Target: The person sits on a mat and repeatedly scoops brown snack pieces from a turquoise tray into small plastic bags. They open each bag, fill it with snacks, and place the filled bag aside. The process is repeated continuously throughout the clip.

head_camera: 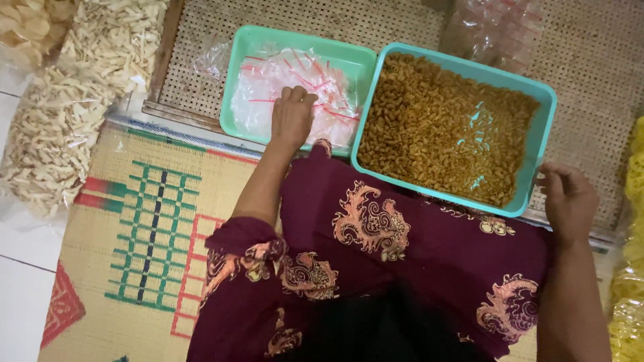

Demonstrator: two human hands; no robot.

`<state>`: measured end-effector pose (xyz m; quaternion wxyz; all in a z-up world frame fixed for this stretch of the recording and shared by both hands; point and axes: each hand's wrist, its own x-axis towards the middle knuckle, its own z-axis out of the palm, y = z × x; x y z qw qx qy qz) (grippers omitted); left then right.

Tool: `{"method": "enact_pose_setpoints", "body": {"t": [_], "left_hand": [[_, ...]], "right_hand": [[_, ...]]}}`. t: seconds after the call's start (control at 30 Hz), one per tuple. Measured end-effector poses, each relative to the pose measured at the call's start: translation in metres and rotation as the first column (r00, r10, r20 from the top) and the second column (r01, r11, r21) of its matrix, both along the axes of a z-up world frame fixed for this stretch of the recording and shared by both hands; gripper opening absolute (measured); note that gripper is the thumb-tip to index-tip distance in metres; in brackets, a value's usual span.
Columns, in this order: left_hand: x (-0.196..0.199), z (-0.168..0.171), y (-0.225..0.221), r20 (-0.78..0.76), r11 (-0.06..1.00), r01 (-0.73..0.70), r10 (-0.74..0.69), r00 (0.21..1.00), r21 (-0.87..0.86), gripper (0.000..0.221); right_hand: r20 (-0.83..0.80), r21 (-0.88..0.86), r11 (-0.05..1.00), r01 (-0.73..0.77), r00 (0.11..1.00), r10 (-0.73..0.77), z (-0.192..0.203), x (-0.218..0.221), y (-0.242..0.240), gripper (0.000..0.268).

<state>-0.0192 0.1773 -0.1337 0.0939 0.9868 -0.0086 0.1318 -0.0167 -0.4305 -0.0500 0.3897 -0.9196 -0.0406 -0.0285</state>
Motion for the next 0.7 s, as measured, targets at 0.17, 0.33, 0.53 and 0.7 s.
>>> {"method": "enact_pose_setpoints", "body": {"t": [0.17,0.33,0.53,0.7], "left_hand": [[0.005,-0.015,0.001,-0.140,0.992,-0.070,0.084,0.987,0.101,0.055],[0.004,-0.031,0.000,-0.155,0.995,-0.072,0.061,0.986,-0.070,0.036],[0.008,-0.030,0.007,0.178,0.992,0.070,-0.050,0.983,-0.105,0.009],[0.004,0.039,0.006,0.099,0.914,0.038,0.002,0.995,-0.403,0.016]], "right_hand": [[0.002,0.034,0.999,-0.019,1.000,0.019,0.003,0.001,0.003,0.015],[-0.006,-0.018,1.000,-0.003,1.000,0.003,0.006,-0.003,0.006,0.014],[0.069,-0.028,0.999,-0.040,0.997,0.042,0.014,-0.007,0.010,0.012],[0.052,0.012,1.000,-0.001,0.999,0.000,0.015,-0.008,0.012,0.016]]}}
